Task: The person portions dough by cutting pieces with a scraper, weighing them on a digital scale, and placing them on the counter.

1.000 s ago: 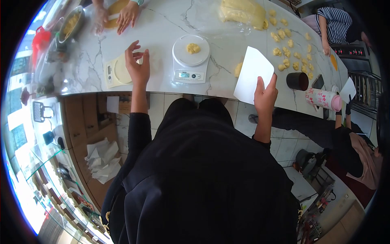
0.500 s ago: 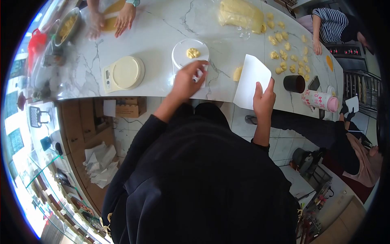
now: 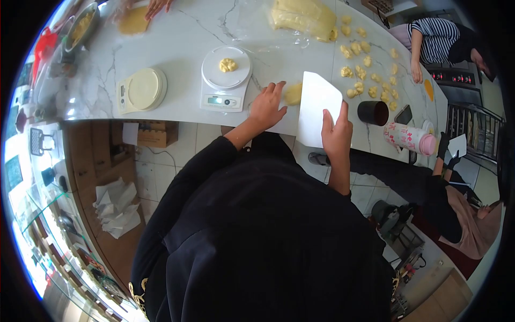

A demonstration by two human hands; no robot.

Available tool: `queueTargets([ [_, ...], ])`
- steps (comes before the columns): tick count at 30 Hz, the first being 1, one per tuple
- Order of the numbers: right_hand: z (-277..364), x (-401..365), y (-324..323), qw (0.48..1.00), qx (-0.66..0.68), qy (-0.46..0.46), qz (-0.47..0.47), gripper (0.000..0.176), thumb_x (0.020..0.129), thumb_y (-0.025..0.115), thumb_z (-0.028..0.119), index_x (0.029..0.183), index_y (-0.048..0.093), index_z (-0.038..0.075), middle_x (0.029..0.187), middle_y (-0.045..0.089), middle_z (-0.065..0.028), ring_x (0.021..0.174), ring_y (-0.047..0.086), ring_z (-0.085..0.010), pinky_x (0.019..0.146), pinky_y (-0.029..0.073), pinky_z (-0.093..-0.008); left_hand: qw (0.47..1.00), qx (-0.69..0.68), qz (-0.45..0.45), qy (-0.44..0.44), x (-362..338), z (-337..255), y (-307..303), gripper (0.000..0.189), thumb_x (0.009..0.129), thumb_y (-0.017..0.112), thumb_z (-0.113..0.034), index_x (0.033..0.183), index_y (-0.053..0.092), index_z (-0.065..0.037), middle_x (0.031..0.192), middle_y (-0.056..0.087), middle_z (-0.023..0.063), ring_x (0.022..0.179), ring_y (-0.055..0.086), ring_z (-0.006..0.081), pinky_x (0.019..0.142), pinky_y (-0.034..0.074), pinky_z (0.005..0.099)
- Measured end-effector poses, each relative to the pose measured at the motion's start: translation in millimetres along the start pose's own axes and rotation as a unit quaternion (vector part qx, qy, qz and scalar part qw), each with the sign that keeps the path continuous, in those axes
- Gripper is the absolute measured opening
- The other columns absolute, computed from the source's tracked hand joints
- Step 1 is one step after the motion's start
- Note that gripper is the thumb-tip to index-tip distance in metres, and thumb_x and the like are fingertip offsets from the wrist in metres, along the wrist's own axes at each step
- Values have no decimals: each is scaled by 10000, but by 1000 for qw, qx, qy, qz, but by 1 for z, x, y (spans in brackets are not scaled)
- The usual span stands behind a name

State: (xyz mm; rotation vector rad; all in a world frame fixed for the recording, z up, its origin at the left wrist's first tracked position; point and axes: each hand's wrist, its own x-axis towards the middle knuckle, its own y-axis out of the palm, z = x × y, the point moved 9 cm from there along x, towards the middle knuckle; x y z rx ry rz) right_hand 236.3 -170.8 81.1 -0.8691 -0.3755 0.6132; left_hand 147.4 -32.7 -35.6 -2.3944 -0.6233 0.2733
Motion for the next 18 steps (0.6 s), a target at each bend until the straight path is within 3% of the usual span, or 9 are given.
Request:
queueTargets([
  [1, -1, 3, -4, 1000, 1, -6, 1, 359, 903, 533, 168, 1217, 431, 27, 791, 639, -251, 743, 629, -435, 622, 481, -481, 1000, 1, -6, -1, 2, -4, -8, 656, 713, 708, -126, 1293, 408, -58, 1094, 502, 164, 1038, 521, 349, 857, 468, 425],
  [3, -10, 9, -8, 1000, 20, 6, 24, 323, 905, 542, 136, 1182, 448, 0, 862, 640, -264, 817, 636, -432, 649, 491, -441, 978, 70, -185, 71, 0, -24, -60, 584, 709, 705, -136, 1238, 473, -55, 1095, 503, 166, 1026, 519, 350, 865, 444, 428],
  [4, -14, 14, -12, 999, 15, -40, 5, 390, 898, 543, 174, 1243, 425, 34, 756, 635, -242, 696, 626, -427, 586, 476, -480, 965, 116, -234, 35, 0, -17, -80, 576, 708, 710, -141, 1238, 493, -85, 1133, 499, 172, 1044, 514, 353, 877, 434, 421],
  [7, -26, 28, -23, 999, 14, -50, 13, 408, 899, 547, 176, 1261, 413, 41, 693, 625, -223, 637, 619, -413, 547, 463, -477, 888, 298, -349, -34, -8, -5, -135, 489, 730, 702, -133, 1202, 586, -191, 1293, 458, 194, 1133, 482, 374, 927, 423, 408],
  [9, -37, 34, -31, 998, -5, -59, 3, 413, 899, 552, 174, 1265, 412, 46, 655, 614, -208, 606, 611, -405, 529, 455, -476, 919, 271, -281, -52, 3, 41, -125, 368, 769, 665, -115, 1122, 660, -218, 1355, 460, 167, 1177, 479, 352, 938, 439, 396],
  [11, -45, 36, -41, 998, -21, -58, -15, 417, 898, 557, 173, 1269, 410, 51, 617, 603, -194, 574, 602, -398, 511, 447, -474, 936, 253, -229, -85, 8, 49, -119, 253, 804, 617, -84, 1031, 701, -155, 1288, 547, 124, 1152, 523, 316, 917, 467, 389],
  [13, -49, 36, -48, 997, -1, -74, -5, 411, 893, 569, 176, 1258, 420, 57, 581, 588, -180, 552, 597, -389, 499, 443, -472, 926, 282, -238, -74, 9, 48, -120, 210, 819, 596, -78, 999, 704, -104, 1159, 635, 98, 1037, 604, 298, 866, 496, 387],
  [15, -62, 30, -58, 997, 11, -67, -22, 426, 885, 584, 183, 1260, 421, 61, 574, 582, -176, 552, 598, -384, 493, 439, -470, 937, 220, -260, -81, 11, 41, -129, 193, 815, 581, -38, 958, 709, -66, 1080, 665, 110, 935, 643, 316, 831, 510, 392],
  [18, -79, 16, -62, 998, 44, -49, 16, 441, 881, 579, 188, 1268, 421, 50, 591, 582, -193, 565, 597, -400, 502, 441, -479, 941, 133, -310, 8, 32, -18, -124, 203, 786, 611, 31, 950, 708, -40, 1033, 674, 127, 890, 658, 302, 794, 525, 360],
])
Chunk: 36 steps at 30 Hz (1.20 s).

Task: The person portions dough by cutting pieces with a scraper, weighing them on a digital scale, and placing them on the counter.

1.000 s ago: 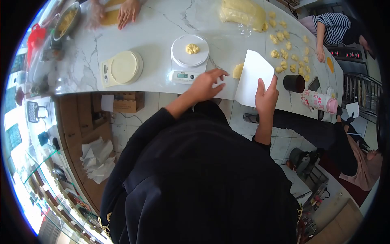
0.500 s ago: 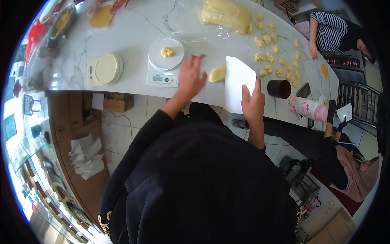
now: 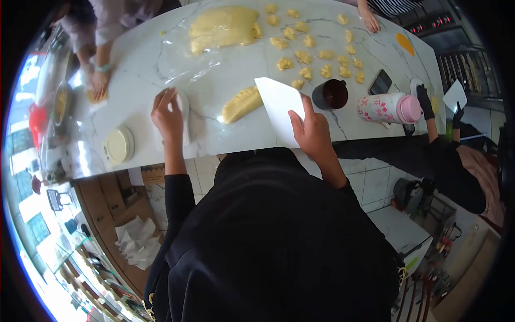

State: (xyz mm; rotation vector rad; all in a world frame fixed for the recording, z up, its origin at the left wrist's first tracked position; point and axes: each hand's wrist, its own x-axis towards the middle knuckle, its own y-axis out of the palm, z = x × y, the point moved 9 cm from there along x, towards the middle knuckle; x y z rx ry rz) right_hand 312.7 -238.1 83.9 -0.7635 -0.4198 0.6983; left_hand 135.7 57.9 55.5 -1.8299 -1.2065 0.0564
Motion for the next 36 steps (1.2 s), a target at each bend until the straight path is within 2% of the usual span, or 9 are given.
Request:
queueTargets([
  [2, -13, -14, -4, 1000, 13, 6, 3, 431, 884, 572, 196, 1262, 427, 48, 593, 581, -199, 569, 595, -406, 510, 442, -486, 990, -136, 20, 34, 7, -63, 23, 217, 755, 678, 39, 962, 698, -20, 1026, 669, 138, 918, 655, 268, 788, 526, 320],
  [7, -28, -46, -20, 999, 32, 35, 5, 414, 893, 552, 209, 1254, 442, 40, 600, 578, -213, 577, 594, -414, 533, 448, -497, 880, -329, 341, -16, -24, -135, 202, 295, 836, 696, -165, 1112, 660, -66, 1108, 631, 121, 917, 657, 206, 800, 540, 319],
  [11, -43, -67, -30, 997, 48, 62, -20, 413, 894, 551, 208, 1256, 442, 42, 596, 574, -212, 578, 592, -419, 540, 450, -499, 915, -227, 324, 75, -40, -162, 244, 244, 811, 680, -92, 1055, 678, -91, 1047, 643, 83, 862, 663, 223, 730, 549, 315],
  [15, -51, -71, -35, 994, 58, 81, -34, 408, 893, 550, 203, 1252, 449, 38, 614, 576, -220, 595, 591, -427, 546, 449, -503, 964, -32, 226, 139, -43, -169, 225, 211, 780, 692, -119, 990, 694, -112, 1010, 617, 64, 854, 633, 263, 726, 528, 378],
  [19, -44, -56, -35, 995, 67, 68, -10, 403, 891, 555, 199, 1247, 457, 39, 641, 584, -228, 610, 592, -430, 547, 444, -506, 951, -74, 231, 190, -41, -160, 211, 261, 787, 667, -141, 1047, 654, -120, 1049, 567, 113, 942, 566, 287, 786, 495, 385],
  [22, -34, -42, -28, 999, 47, 3, -12, 406, 888, 557, 189, 1251, 455, 40, 630, 580, -225, 598, 589, -426, 539, 436, -502, 959, -174, 210, 76, -33, -143, 170, 385, 773, 689, -158, 1144, 599, -115, 1076, 559, 135, 988, 543, 308, 828, 478, 393],
  [25, -25, -25, -12, 997, 66, -17, 31, 409, 888, 558, 178, 1256, 451, 35, 610, 572, -221, 581, 586, -418, 525, 428, -489, 975, -66, 175, 123, -39, -114, 127, 517, 731, 728, -167, 1211, 544, -112, 1100, 553, 133, 997, 535, 328, 862, 459, 405],
  [29, -15, -3, 12, 995, 45, -61, 66, 406, 896, 561, 190, 1253, 451, 31, 611, 570, -222, 581, 574, -430, 499, 409, -485, 979, -57, 191, 46, -72, -66, 90, 634, 683, 781, -211, 1246, 514, -97, 1182, 522, 144, 1104, 496, 348, 937, 426, 417],
  [36, 36, 37, 43, 977, 83, -165, 103, 362, 906, 548, 139, 1224, 448, -5, 810, 622, -277, 761, 607, -459, 605, 465, -489, 994, -27, 73, -78, -80, -4, 5, 785, 681, 775, -281, 1350, 399, -114, 1280, 451, 174, 1134, 480, 357, 938, 415, 432],
])
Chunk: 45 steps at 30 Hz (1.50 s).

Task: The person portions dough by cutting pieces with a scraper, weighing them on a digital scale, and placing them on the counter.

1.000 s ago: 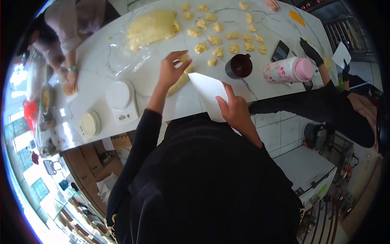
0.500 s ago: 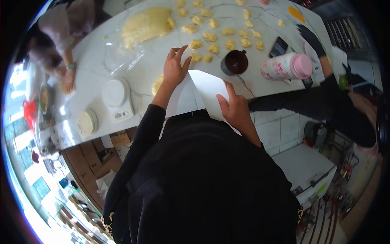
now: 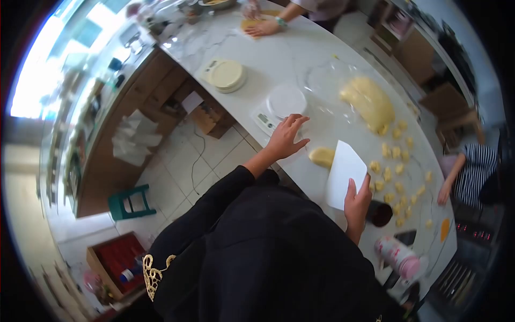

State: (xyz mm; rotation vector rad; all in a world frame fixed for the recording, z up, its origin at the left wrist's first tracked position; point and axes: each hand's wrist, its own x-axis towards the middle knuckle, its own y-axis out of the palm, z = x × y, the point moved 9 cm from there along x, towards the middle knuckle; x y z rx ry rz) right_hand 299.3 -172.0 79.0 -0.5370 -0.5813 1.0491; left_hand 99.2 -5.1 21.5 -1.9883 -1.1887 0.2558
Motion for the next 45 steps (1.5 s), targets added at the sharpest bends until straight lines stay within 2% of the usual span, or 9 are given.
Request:
queueTargets([
  [3, 12, 29, 20, 999, 15, -38, 34, 355, 912, 535, 134, 1224, 444, -9, 844, 633, -276, 803, 620, -448, 640, 478, -476, 979, 166, -95, -76, 9, 30, -52, 912, 650, 798, -341, 1402, 320, -145, 1348, 387, 213, 1190, 427, 412, 978, 378, 500],
  [8, 49, 59, 50, 996, 3, -40, 77, 329, 919, 518, 136, 1207, 450, -9, 838, 634, -273, 793, 623, -447, 635, 475, -474, 965, 211, 24, -155, 9, 88, -26, 1215, 515, 801, -522, 1492, 151, -205, 1428, 211, 346, 1262, 320, 495, 978, 318, 551],
  [22, 93, 93, 132, 997, 31, 16, 66, 312, 915, 528, 154, 1161, 461, -27, 885, 633, -280, 855, 609, -461, 668, 466, -480, 972, 203, -51, -111, 72, 155, -75, 1080, 641, 740, -520, 1492, 159, -198, 1497, 95, 284, 1388, 111, 459, 1074, 97, 643],
  [27, 107, 110, 157, 998, 29, 16, 58, 306, 916, 525, 154, 1153, 460, -28, 879, 636, -274, 847, 615, -457, 660, 465, -485, 969, 208, -113, -64, 76, 175, -152, 1094, 630, 737, -560, 1494, 161, -218, 1503, 113, 273, 1378, 153, 450, 1092, 106, 610],
  [30, 116, 119, 173, 998, 28, 17, 62, 300, 917, 521, 151, 1149, 460, -29, 880, 637, -273, 844, 615, -457, 659, 466, -484, 949, 277, -30, -148, 55, 238, -191, 1152, 564, 775, -567, 1490, 171, -244, 1499, 132, 268, 1366, 178, 463, 1080, 175, 595],
  [32, 121, 126, 187, 997, 25, 5, 76, 292, 919, 518, 147, 1146, 461, -28, 876, 639, -270, 834, 618, -454, 654, 469, -480, 942, 283, 148, -104, 45, 269, -175, 1188, 485, 816, -551, 1474, 227, -257, 1467, 206, 269, 1334, 236, 471, 1035, 264, 588],
  [36, 142, 138, 207, 997, 25, -15, 77, 279, 919, 516, 145, 1136, 464, -22, 868, 640, -268, 818, 620, -452, 649, 469, -478, 960, 276, 50, 11, 53, 257, -187, 1120, 431, 840, -509, 1396, 373, -187, 1376, 344, 232, 1263, 344, 427, 951, 356, 559],
  [43, 160, 144, 231, 993, 39, 15, 111, 267, 917, 524, 145, 1106, 476, -37, 890, 634, -278, 848, 615, -451, 686, 472, -455, 977, 172, 116, -41, 75, 250, -196, 1023, 436, 841, -455, 1292, 408, -100, 1329, 388, 212, 1215, 389, 407, 926, 371, 552],
  [45, 161, 143, 231, 993, 46, 8, 104, 265, 917, 522, 144, 1106, 477, -37, 893, 635, -275, 845, 617, -450, 687, 472, -455, 986, 152, 42, -63, 68, 252, -213, 1020, 442, 842, -445, 1290, 401, -88, 1308, 402, 206, 1196, 401, 404, 938, 370, 540],
])
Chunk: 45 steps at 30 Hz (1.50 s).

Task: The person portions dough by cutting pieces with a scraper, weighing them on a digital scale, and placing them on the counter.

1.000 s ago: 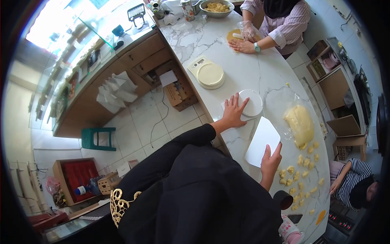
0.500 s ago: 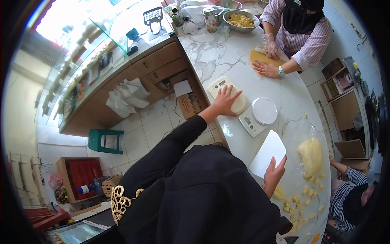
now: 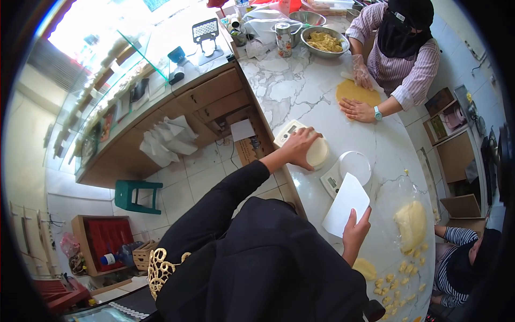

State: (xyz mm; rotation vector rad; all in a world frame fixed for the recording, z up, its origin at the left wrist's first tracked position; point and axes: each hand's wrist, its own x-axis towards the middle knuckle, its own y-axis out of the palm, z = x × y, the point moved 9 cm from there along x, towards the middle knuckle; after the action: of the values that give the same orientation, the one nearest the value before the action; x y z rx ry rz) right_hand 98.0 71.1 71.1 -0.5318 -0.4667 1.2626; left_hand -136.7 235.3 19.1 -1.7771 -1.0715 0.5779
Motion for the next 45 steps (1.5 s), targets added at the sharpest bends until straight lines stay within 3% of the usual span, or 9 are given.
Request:
queueTargets([
  [4, -6, -8, -6, 1000, 15, 4, -13, 262, 916, 523, 138, 1105, 481, -38, 902, 638, -267, 851, 621, -446, 702, 475, -451, 966, -165, -193, -46, -38, 19, -57, 1013, 461, 843, -429, 1294, 387, -78, 1269, 423, 208, 1185, 415, 397, 975, 369, 486],
  [7, -8, -10, -15, 1000, 10, 3, -15, 271, 914, 529, 140, 1111, 483, -41, 904, 638, -264, 864, 621, -441, 714, 476, -446, 953, -223, -193, -69, -73, -1, -72, 1055, 503, 827, -466, 1349, 340, -65, 1272, 415, 227, 1216, 409, 386, 1019, 351, 453],
  [13, -26, -26, -63, 997, 2, -22, -76, 305, 911, 543, 164, 1140, 479, -26, 897, 638, -267, 863, 614, -455, 682, 479, -457, 945, -317, -9, -76, -111, -92, -32, 1066, 573, 807, -504, 1444, 272, -205, 1250, 424, 227, 1210, 420, 395, 1024, 355, 460],
  [18, -49, -58, -132, 991, -4, -24, -132, 298, 918, 547, 140, 1138, 493, -54, 935, 646, -244, 862, 632, -402, 733, 480, -415, 932, -342, 43, -110, -123, -153, 29, 1074, 550, 825, -524, 1433, 302, -206, 1237, 426, 253, 1191, 422, 427, 993, 380, 489],
  [25, -87, -125, -198, 987, -14, 16, -162, 265, 920, 553, 150, 1097, 496, -38, 876, 643, -218, 774, 633, -350, 694, 477, -385, 985, -104, 58, -124, -105, -225, 81, 1059, 508, 811, -534, 1411, 344, -235, 1223, 390, 286, 1094, 445, 462, 862, 457, 542],
  [36, -116, -187, -241, 987, -40, 34, -151, 279, 919, 556, 149, 1112, 493, -42, 874, 652, -204, 761, 660, -265, 672, 491, -341, 971, 135, 72, -184, -58, -247, 143, 1111, 484, 809, -524, 1432, 308, -233, 1296, 337, 225, 1149, 385, 413, 788, 455, 539],
  [39, -122, -193, -243, 989, 0, 43, -140, 273, 917, 556, 141, 1099, 492, -52, 871, 649, -207, 778, 659, -272, 690, 488, -345, 964, 147, 73, -212, -44, -242, 149, 1132, 521, 761, -637, 1445, 283, -191, 1337, 302, 230, 1174, 371, 408, 787, 463, 522],
  [41, -126, -196, -245, 989, -2, 35, -143, 271, 910, 560, 129, 1105, 493, -46, 844, 639, -255, 806, 656, -404, 661, 497, -379, 962, 141, 70, -224, -32, -236, 151, 1141, 536, 736, -685, 1449, 273, -180, 1349, 290, 232, 1183, 367, 409, 791, 465, 517],
  [45, -125, -194, -245, 990, -23, 33, -139, 278, 908, 561, 126, 1117, 495, -45, 858, 638, -256, 812, 654, -407, 661, 497, -383, 963, 174, 44, -201, -1, -221, 143, 1141, 620, 589, -813, 1293, 380, 85, 1263, 439, 248, 1183, 479, 378, 788, 510, 410],
])
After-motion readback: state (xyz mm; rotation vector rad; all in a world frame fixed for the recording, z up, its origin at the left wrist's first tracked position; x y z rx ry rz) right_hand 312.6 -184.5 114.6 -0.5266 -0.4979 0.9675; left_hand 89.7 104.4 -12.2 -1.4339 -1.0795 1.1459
